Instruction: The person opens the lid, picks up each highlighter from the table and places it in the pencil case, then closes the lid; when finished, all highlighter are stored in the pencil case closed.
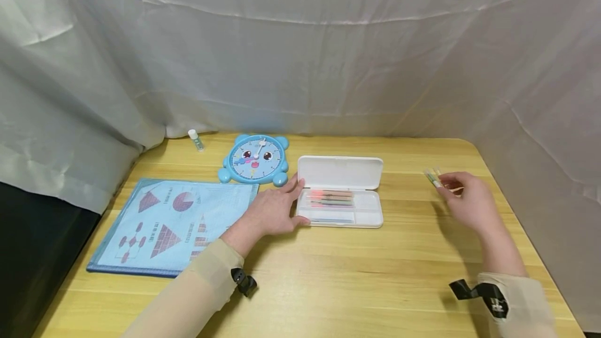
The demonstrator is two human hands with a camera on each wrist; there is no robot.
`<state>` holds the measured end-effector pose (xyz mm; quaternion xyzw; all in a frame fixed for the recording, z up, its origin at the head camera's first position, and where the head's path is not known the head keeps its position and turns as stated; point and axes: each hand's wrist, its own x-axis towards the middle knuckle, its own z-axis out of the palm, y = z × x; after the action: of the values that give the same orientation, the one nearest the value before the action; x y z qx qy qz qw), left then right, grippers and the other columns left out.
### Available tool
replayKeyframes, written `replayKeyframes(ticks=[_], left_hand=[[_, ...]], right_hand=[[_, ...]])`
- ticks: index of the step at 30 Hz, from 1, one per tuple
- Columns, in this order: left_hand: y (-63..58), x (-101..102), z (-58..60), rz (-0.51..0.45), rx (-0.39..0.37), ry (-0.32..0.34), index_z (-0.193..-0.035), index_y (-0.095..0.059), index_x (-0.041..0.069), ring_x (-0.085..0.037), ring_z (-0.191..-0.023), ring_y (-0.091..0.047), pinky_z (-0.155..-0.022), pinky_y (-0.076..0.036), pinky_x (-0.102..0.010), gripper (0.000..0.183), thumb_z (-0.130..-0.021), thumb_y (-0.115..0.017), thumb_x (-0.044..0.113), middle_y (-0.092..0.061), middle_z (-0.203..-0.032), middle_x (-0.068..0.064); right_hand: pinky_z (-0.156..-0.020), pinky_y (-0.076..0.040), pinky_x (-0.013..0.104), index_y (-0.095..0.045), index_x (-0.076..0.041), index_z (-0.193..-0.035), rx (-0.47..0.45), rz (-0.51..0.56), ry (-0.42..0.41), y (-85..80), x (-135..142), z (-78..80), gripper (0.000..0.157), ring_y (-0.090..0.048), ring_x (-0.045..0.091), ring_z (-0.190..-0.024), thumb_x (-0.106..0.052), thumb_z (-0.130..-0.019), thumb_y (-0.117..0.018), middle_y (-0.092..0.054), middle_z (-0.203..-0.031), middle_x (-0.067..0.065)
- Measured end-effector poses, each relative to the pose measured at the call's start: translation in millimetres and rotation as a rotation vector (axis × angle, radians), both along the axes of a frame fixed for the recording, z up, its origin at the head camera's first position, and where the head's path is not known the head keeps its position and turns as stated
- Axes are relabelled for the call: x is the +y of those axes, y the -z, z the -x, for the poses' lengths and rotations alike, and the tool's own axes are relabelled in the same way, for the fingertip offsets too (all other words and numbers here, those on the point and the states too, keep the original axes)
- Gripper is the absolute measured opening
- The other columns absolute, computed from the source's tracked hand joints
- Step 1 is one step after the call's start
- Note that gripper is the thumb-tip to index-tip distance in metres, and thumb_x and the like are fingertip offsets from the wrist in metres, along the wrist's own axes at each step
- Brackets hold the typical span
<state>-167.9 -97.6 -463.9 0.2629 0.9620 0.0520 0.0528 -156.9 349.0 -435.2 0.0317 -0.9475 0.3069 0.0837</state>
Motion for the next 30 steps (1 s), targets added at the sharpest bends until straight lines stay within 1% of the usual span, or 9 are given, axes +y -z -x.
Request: replayKeyframes(ticks=[6,12,15,19,23,29,30], left_hand=[[-0.3,0.0,-0.4,0.002,0.001,0.001,-0.167,-0.029,0.009,-0.017,-0.068,-0.058,-0.062,-0.048,-0.032,0.106,-0.092,-0.062,0.076,-0.023,-0.173,-0.011],[0.6,0.3,0.2,-0.003,0.000,0.004,-0.167,-0.029,0.009,-0.015,-0.065,-0.055,-0.060,-0.046,-0.031,0.106,-0.092,-0.062,0.075,-0.022,-0.173,-0.010],[0.5,0.3,0.0,-0.001,0.001,0.002,-0.167,-0.029,0.009,-0.015,-0.065,-0.055,-0.059,-0.046,-0.031,0.106,-0.092,-0.062,0.075,-0.023,-0.173,-0.010],[0.5,0.3,-0.1,0.002,0.004,0.002,-0.167,-0.029,0.009,-0.015,-0.064,-0.055,-0.058,-0.045,-0.031,0.106,-0.092,-0.062,0.076,-0.022,-0.173,-0.009],[0.8,0.0,0.3,0.003,0.001,0.002,-0.167,-0.029,0.010,-0.015,-0.064,-0.055,-0.057,-0.045,-0.030,0.106,-0.092,-0.062,0.076,-0.022,-0.173,-0.009],[1.6,-0.1,1.9,0.003,-0.006,0.002,-0.168,-0.027,0.010,-0.018,-0.073,-0.062,-0.060,-0.047,-0.030,0.106,-0.092,-0.061,0.077,-0.021,-0.174,-0.009],[1.7,-0.2,2.0,0.003,-0.006,0.002,-0.168,-0.027,0.010,-0.019,-0.074,-0.062,-0.060,-0.047,-0.030,0.107,-0.092,-0.061,0.077,-0.021,-0.174,-0.009]], right_hand=[[-0.071,-0.052,0.035,-0.069,0.013,-0.123,-0.024,-0.029,0.066,16.6,13.6,0.9,0.031,-0.069,0.047,-0.097,-0.008,-0.100,-0.072,-0.072,-0.109,0.031],[-0.070,-0.051,0.043,-0.072,0.013,-0.111,-0.050,-0.064,0.110,32.6,20.5,-0.7,0.023,-0.068,0.039,-0.085,-0.003,-0.095,-0.074,-0.073,-0.096,0.025],[-0.071,-0.050,0.045,-0.072,0.013,-0.109,-0.060,-0.078,0.120,38.3,21.7,-1.4,0.021,-0.066,0.038,-0.083,-0.003,-0.095,-0.073,-0.073,-0.092,0.023],[-0.072,-0.050,0.047,-0.070,0.015,-0.111,-0.057,-0.084,0.120,42.7,21.1,-1.9,0.022,-0.066,0.040,-0.084,0.000,-0.095,-0.072,-0.072,-0.092,0.023],[-0.072,-0.050,0.050,-0.068,0.016,-0.113,-0.074,-0.089,0.121,45.0,19.8,-2.1,0.023,-0.064,0.041,-0.084,0.002,-0.096,-0.069,-0.070,-0.092,0.025],[-0.076,-0.049,0.056,-0.066,0.016,-0.113,-0.062,-0.073,0.135,46.9,18.7,-2.2,0.021,-0.063,0.045,-0.087,0.003,-0.097,-0.064,-0.068,-0.094,0.028],[-0.076,-0.049,0.056,-0.066,0.015,-0.114,-0.059,-0.066,0.139,46.7,18.0,-2.4,0.021,-0.062,0.045,-0.088,0.003,-0.097,-0.063,-0.068,-0.095,0.028]])
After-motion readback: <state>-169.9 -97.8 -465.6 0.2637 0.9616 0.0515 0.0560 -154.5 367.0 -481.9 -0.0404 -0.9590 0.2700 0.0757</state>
